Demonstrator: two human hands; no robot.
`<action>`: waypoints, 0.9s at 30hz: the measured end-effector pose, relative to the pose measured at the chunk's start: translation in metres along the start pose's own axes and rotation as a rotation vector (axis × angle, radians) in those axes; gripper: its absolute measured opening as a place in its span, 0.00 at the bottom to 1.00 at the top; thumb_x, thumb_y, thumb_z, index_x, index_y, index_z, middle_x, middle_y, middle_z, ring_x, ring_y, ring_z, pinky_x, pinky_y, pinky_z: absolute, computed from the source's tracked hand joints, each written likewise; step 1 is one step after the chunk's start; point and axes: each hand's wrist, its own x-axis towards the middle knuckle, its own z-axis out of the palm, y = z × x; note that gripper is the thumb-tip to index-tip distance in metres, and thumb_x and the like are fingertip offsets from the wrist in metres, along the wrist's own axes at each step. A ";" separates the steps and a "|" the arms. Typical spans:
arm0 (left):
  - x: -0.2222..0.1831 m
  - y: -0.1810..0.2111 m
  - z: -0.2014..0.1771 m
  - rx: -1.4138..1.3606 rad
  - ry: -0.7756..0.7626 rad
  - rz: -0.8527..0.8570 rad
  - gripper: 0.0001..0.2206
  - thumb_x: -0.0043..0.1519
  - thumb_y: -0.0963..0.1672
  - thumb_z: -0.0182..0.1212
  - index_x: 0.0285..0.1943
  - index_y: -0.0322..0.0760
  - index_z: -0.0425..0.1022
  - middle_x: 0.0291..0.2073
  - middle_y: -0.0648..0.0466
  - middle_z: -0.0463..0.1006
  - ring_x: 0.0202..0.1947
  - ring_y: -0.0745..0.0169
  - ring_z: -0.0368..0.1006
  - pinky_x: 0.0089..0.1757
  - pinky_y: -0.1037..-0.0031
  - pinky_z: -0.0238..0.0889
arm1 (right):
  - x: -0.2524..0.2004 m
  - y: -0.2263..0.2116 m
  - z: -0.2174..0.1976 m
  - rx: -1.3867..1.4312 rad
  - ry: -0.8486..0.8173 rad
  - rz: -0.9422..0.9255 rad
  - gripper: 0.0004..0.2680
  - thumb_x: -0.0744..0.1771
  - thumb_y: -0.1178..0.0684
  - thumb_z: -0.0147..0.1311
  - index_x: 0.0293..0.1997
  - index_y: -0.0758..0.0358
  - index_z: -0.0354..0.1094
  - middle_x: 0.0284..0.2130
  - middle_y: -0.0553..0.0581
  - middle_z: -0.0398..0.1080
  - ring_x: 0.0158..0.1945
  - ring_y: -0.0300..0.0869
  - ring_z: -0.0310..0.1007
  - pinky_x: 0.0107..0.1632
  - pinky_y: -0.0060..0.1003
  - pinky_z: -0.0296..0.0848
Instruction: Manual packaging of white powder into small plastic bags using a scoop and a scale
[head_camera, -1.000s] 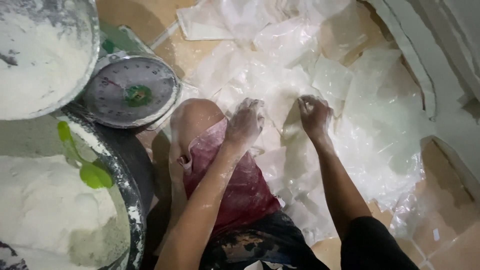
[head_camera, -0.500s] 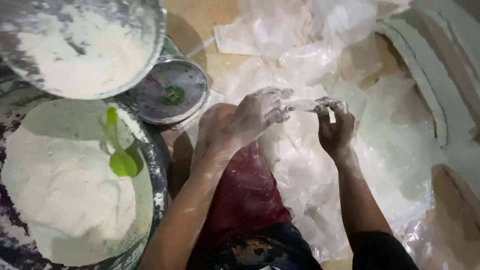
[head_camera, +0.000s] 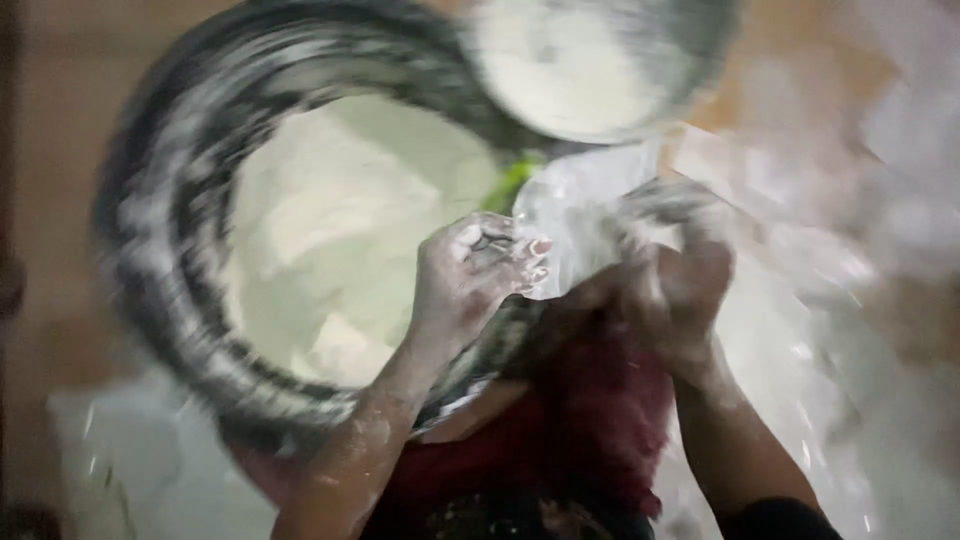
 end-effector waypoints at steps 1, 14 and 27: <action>-0.008 0.013 -0.016 -0.009 0.046 0.020 0.20 0.49 0.37 0.76 0.49 0.25 0.75 0.35 0.46 0.81 0.37 0.54 0.83 0.36 0.69 0.83 | 0.005 -0.008 0.025 0.025 -0.041 -0.016 0.09 0.64 0.67 0.44 0.47 0.73 0.60 0.45 0.66 0.65 0.51 0.51 0.66 0.59 0.44 0.69; -0.070 0.057 -0.216 0.592 0.625 0.266 0.12 0.50 0.39 0.75 0.41 0.31 0.78 0.29 0.42 0.81 0.32 0.52 0.80 0.32 0.67 0.75 | 0.015 -0.020 0.244 -0.174 -0.718 0.240 0.11 0.66 0.45 0.62 0.26 0.59 0.71 0.15 0.55 0.71 0.22 0.45 0.73 0.33 0.37 0.71; -0.102 0.101 -0.280 1.104 0.636 0.142 0.19 0.56 0.52 0.74 0.42 0.32 0.79 0.27 0.39 0.81 0.32 0.36 0.81 0.31 0.57 0.73 | 0.029 -0.030 0.288 -0.204 -1.105 0.069 0.13 0.67 0.53 0.59 0.50 0.77 0.71 0.42 0.81 0.75 0.50 0.72 0.75 0.50 0.65 0.75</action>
